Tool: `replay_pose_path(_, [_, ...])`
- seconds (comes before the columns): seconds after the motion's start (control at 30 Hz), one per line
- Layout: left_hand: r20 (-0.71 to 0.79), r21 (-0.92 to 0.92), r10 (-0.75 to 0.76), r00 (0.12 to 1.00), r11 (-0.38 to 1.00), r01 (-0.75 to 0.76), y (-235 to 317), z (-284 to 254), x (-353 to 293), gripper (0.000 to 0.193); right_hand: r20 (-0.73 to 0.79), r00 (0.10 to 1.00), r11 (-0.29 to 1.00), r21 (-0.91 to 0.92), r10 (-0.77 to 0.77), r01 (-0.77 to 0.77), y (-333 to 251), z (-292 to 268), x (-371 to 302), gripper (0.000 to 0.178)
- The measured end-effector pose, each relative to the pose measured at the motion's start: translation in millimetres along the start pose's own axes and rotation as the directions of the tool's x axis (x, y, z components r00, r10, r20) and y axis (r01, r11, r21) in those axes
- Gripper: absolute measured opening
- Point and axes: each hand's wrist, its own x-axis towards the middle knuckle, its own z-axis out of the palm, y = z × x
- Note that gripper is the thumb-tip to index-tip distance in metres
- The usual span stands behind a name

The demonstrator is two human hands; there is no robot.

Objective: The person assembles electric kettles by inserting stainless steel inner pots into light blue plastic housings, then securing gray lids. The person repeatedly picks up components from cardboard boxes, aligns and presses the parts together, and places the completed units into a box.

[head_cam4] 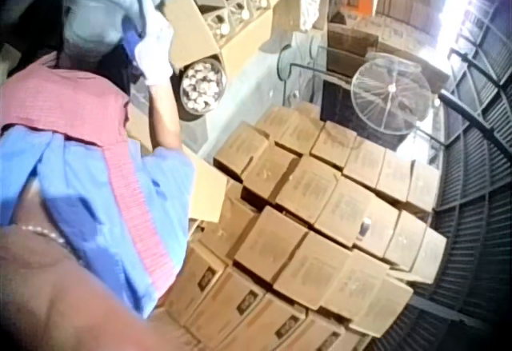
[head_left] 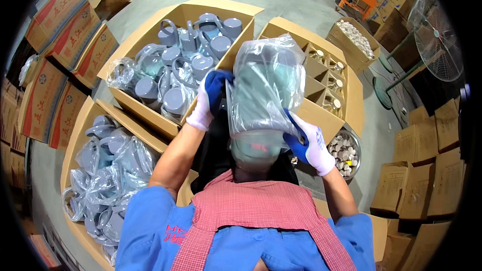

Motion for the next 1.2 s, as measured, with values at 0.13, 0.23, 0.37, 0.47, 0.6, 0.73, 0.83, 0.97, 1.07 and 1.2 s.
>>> replay_pose_path(0.13, [-0.067,0.034,-0.094,0.993,0.995,0.097,13,22,40,0.014,0.006,0.956,0.947,-0.13,-0.294,0.292,-33,3,22,0.058])
replay_pose_path(0.23, [0.072,0.18,-0.267,0.961,0.951,0.251,26,15,30,0.012,0.067,0.996,0.996,-0.06,-0.063,0.067,-17,-9,-1,0.059])
replay_pose_path(0.37, [0.753,0.46,-0.224,0.619,0.851,-0.253,52,-12,-4,0.02,0.027,0.985,0.979,0.107,0.17,-0.172,44,-31,-29,0.053])
replay_pose_path(0.47, [0.79,0.612,-0.451,0.415,0.614,-0.499,66,-12,11,0.034,0.006,1.0,0.996,0.088,0.027,-0.028,19,-12,1,0.072])
replay_pose_path(0.6, [0.632,0.277,0.147,0.761,0.874,-0.399,79,35,62,0.003,-0.007,0.997,0.996,-0.05,-0.074,0.074,-3,-1,19,0.096])
replay_pose_path(0.73, [0.326,0.252,-0.27,0.906,0.949,0.192,60,64,80,0.028,0.119,0.987,0.936,-0.321,-0.111,0.145,-33,-4,30,0.072])
replay_pose_path(0.83, [0.194,0.105,-0.393,0.899,0.919,0.379,20,32,40,0.023,0.036,0.989,0.905,-0.399,-0.143,0.145,-16,-13,-10,0.048])
replay_pose_path(0.97, [0.634,0.6,0.166,0.756,0.511,-0.615,4,-37,-82,0.018,0.18,0.978,0.992,-0.055,-0.105,0.117,9,-24,-92,0.033])
replay_pose_path(1.07, [0.644,0.762,-0.279,0.712,0.323,-0.562,40,17,-132,0.032,0.55,0.835,0.997,0.034,0.036,-0.065,1,2,-122,0.03])
replay_pose_path(1.2, [0.618,0.74,-0.194,0.762,0.472,-0.48,29,48,-112,0.026,0.215,0.977,0.993,0.117,0.005,-0.031,6,49,-127,0.037])
